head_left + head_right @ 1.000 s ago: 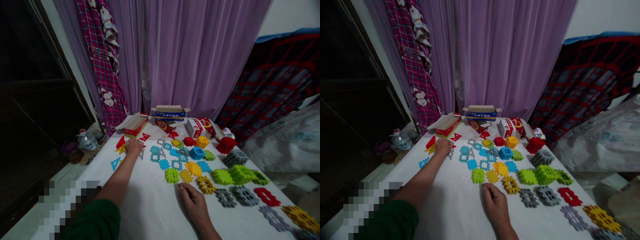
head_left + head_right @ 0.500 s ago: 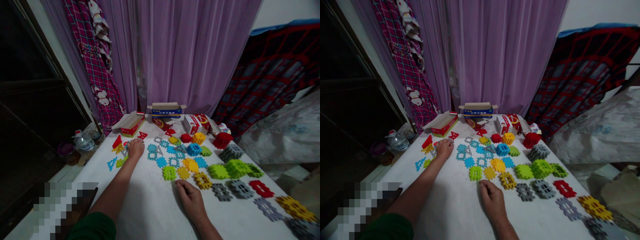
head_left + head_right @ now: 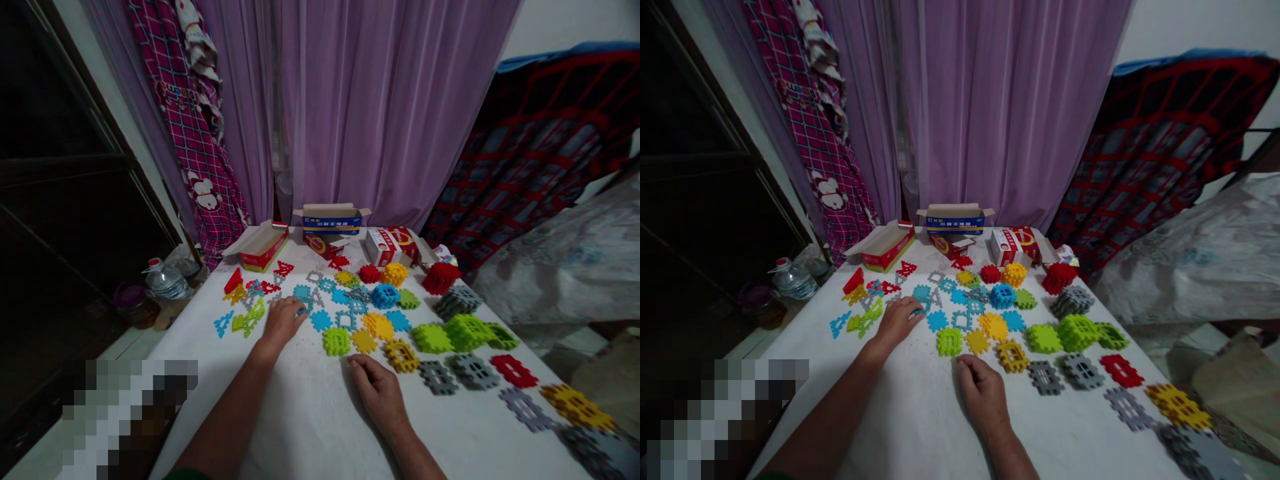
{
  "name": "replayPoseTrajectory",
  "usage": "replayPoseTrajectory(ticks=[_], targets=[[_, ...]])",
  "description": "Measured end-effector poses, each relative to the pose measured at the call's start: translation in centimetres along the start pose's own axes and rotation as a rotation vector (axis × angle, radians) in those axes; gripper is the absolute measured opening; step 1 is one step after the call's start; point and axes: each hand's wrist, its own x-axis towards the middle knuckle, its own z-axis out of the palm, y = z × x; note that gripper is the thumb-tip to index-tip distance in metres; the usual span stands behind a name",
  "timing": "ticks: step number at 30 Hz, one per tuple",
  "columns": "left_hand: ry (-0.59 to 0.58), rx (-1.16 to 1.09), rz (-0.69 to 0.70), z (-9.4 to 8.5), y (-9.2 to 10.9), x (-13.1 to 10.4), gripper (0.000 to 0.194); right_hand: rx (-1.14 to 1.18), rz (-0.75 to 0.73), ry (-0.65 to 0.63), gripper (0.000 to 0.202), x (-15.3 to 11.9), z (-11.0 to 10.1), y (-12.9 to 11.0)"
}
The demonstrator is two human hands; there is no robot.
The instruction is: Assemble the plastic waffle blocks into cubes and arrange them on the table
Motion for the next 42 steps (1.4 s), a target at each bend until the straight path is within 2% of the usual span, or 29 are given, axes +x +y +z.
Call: replayPoseTrajectory(ticks=[2, 5, 8, 11, 14, 17, 21, 30, 35, 39, 42], targets=[[0.092, -0.16, -0.029, 0.3, -0.3, 0.0, 0.02, 0.006, 0.001, 0.001, 0.033, 0.0, 0.1, 0.2], [0.167, -0.505, -0.195, 0.7, -0.2, 0.1, 0.028, 0.005, -0.005, 0.005, 0.033, 0.0, 0.1, 0.3], [0.051, -0.847, -0.357, 0.7, 0.5, 0.0, 0.044, 0.0, -0.018, 0.016, 0.031, 0.0, 0.1, 0.1], [-0.088, -1.014, -0.387, 0.4, 1.8, -0.3, 0.051, 0.009, -0.021, 0.016, 0.03, 0.0, 0.1, -0.2], [-0.198, -1.041, -0.395, 0.1, 3.1, -0.7, 0.052, 0.042, 0.004, 0.039, 0.031, 0.1, 0.2, -0.1], [-0.3, -1.006, -0.383, -0.1, 4.4, -1.0, 0.051, 0.095, 0.066, 0.121, 0.037, 0.1, 0.3, 0.2], [-0.382, -0.96, -0.331, -0.2, 5.8, -1.5, 0.049, 0.21, 0.125, 0.184, 0.043, 0.3, 0.2, 0.1], [-0.473, -0.957, -0.256, 0.4, 7.2, -2.1, 0.047, 0.346, 0.208, 0.194, 0.039, 0.7, 0.0, -0.2], [-0.444, -0.938, -0.228, -0.5, 7.6, -2.2, 0.055, 0.373, 0.229, 0.161, 0.039, 0.6, -0.6, -0.5], [-0.449, -0.871, -0.2, -1.2, 7.7, -2.2, 0.046, 0.362, 0.221, 0.142, 0.039, 0.5, -1.0, -0.7], [-0.499, -0.824, -0.194, -1.3, 7.9, -2.4, 0.037, 0.361, 0.217, 0.183, 0.04, 0.6, -1.1, -0.6]])
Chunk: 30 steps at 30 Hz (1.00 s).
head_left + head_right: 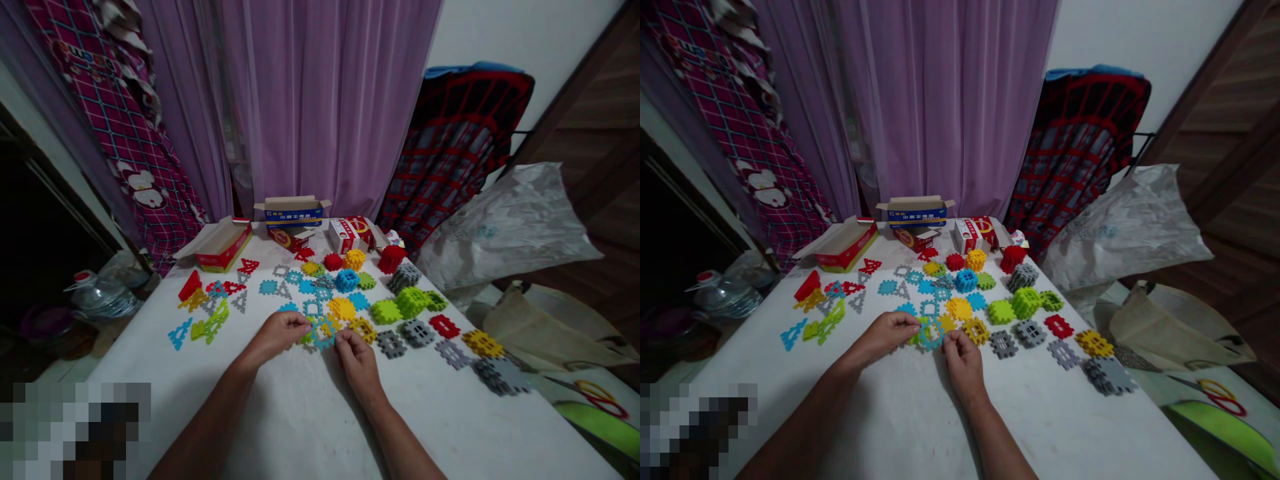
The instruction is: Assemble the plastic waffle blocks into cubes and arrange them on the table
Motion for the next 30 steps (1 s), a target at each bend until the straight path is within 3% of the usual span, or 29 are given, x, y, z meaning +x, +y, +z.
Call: replayPoseTrajectory(ticks=[4, 7, 9, 13, 17, 21, 25, 30], targets=[[-0.078, 0.016, -0.062, 0.5, 0.1, -0.3, 0.031, 0.017, -0.007, 0.03, 0.042, 0.0, 0.2, 0.2], [-0.064, 0.027, -0.06, -0.4, 0.0, -0.3, 0.03, 0.038, 0.01, 0.034, 0.045, 0.0, 0.3, 0.2], [0.019, 0.019, -0.065, -2.1, -0.4, 0.0, 0.033, 0.043, 0.014, 0.057, 0.049, 0.0, 0.2, 0.2], [0.311, -0.039, -0.136, -6.2, -2.4, 0.8, 0.041, 0.008, 0.001, 0.073, 0.048, 0.2, -0.1, 0.3], [0.439, -0.088, -0.183, -7.9, -4.3, 1.4, 0.039, -0.086, -0.036, 0.025, 0.043, 0.0, -0.1, 0.5], [0.476, -0.107, -0.197, -7.0, -4.7, 1.8, 0.038, -0.185, -0.105, -0.016, 0.039, -0.3, 0.1, 0.6], [0.422, -0.125, -0.118, -4.9, -4.1, 3.0, 0.04, -0.217, -0.109, -0.061, 0.036, -0.4, 0.3, 0.7], [0.408, 0.07, -0.053, -2.5, -3.3, 6.2, 0.041, -0.214, -0.092, -0.074, 0.036, -0.3, 0.4, 0.8]])
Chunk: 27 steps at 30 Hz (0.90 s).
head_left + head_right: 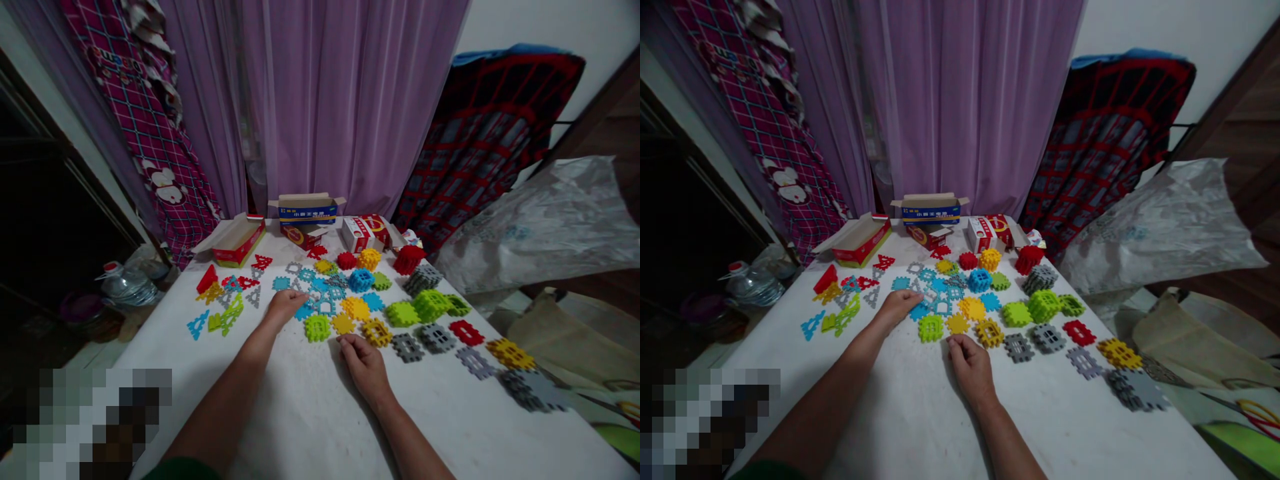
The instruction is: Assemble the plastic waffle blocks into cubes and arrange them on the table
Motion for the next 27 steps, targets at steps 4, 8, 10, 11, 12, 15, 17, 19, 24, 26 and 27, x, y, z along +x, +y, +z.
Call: replayPoseTrajectory(ticks=[4, 8, 10, 11, 12, 15, 17, 19, 24, 26, 27], targets=[[-0.006, 0.128, -0.012, 1.2, 0.1, 1.1, 0.045, 0.012, -0.002, -0.004, 0.037, 0.1, -0.1, -0.1], [-0.011, 0.21, -0.012, 1.4, 0.3, 0.8, 0.041, 0.012, 0.001, -0.002, 0.037, 0.1, -0.1, -0.1], [-0.015, 0.302, -0.002, 1.4, 0.6, 0.4, 0.038, 0.008, 0.006, -0.002, 0.036, 0.1, -0.1, -0.1], [-0.019, 0.363, 0.006, 1.3, 0.9, 0.2, 0.038, 0.005, 0.007, -0.004, 0.035, 0.1, -0.1, -0.1], [-0.023, 0.426, 0.015, 1.3, 1.1, 0.0, 0.037, 0.003, 0.007, -0.006, 0.035, 0.1, -0.1, -0.1], [-0.034, 0.557, 0.031, 1.1, 1.7, -0.3, 0.036, 0.002, 0.004, -0.012, 0.034, 0.1, -0.1, -0.1], [-0.047, 0.602, 0.036, 1.0, 1.9, -0.4, 0.037, 0.008, 0.003, -0.014, 0.034, 0.1, -0.1, -0.1], [-0.069, 0.633, 0.047, 1.0, 1.9, -0.3, 0.037, 0.008, 0.0, -0.014, 0.034, 0.1, -0.1, 0.0], [-0.143, 0.646, 0.082, 0.9, 2.1, -0.2, 0.039, 0.006, -0.004, -0.016, 0.033, 0.1, -0.1, 0.1], [-0.187, 0.642, 0.105, 0.9, 2.3, -0.2, 0.04, -0.001, -0.01, -0.017, 0.032, 0.1, -0.1, 0.1], [-0.201, 0.641, 0.119, 0.8, 2.3, -0.2, 0.041, -0.006, -0.014, -0.017, 0.032, 0.1, -0.1, 0.0]])
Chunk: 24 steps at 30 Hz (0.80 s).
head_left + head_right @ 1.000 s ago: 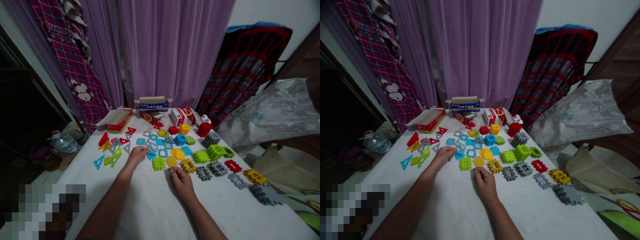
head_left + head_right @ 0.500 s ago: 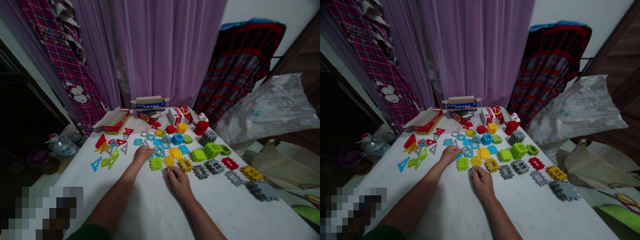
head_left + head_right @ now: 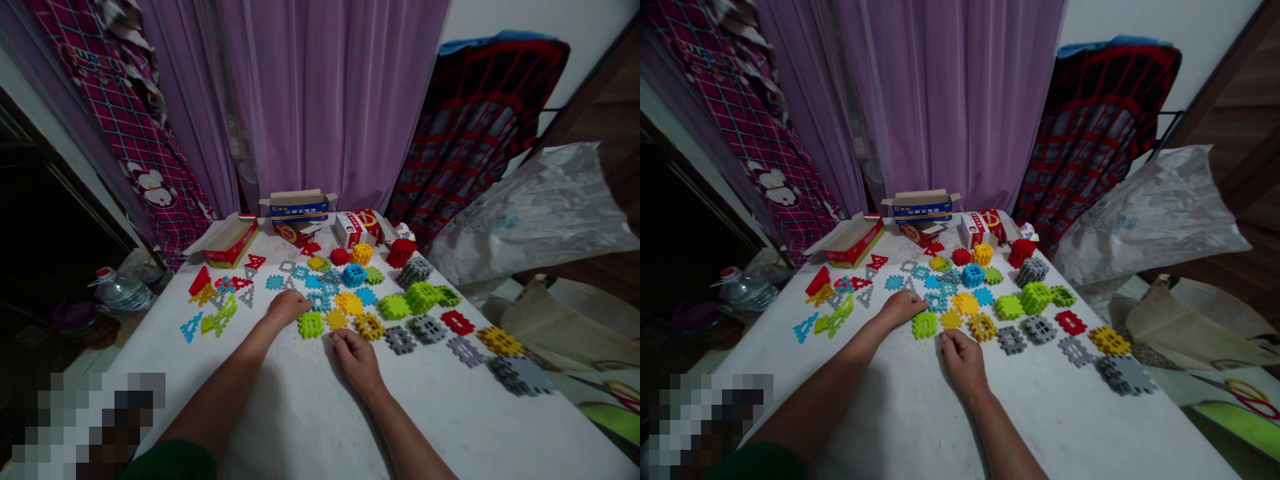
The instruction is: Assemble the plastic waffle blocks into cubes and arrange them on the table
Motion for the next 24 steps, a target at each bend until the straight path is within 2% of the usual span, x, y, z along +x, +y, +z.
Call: replayPoseTrajectory(ticks=[5, 9, 12, 14, 19, 24], targets=[[-0.019, 0.036, 0.068, -0.9, -0.4, 0.5, 0.039, 0.011, 0.005, 0.004, 0.032, 0.0, 0.1, -0.1], [0.006, 0.028, 0.114, -1.4, -1.0, 1.0, 0.03, 0.014, 0.016, 0.006, 0.032, 0.0, 0.1, -0.2], [0.0, 0.082, 0.238, -1.5, -1.1, 1.4, 0.044, 0.0, 0.011, 0.001, 0.031, 0.0, 0.0, -0.2], [-0.019, 0.147, 0.282, -1.7, -1.0, 1.7, 0.046, -0.007, 0.013, 0.001, 0.031, 0.0, 0.0, -0.2], [-0.098, 0.203, 0.32, -2.2, -0.7, 2.4, 0.045, 0.006, 0.021, -0.001, 0.033, 0.0, 0.0, -0.4], [-0.112, 0.183, 0.343, -2.0, -0.9, 2.9, 0.04, 0.016, 0.032, 0.006, 0.032, 0.1, 0.0, -0.4]])
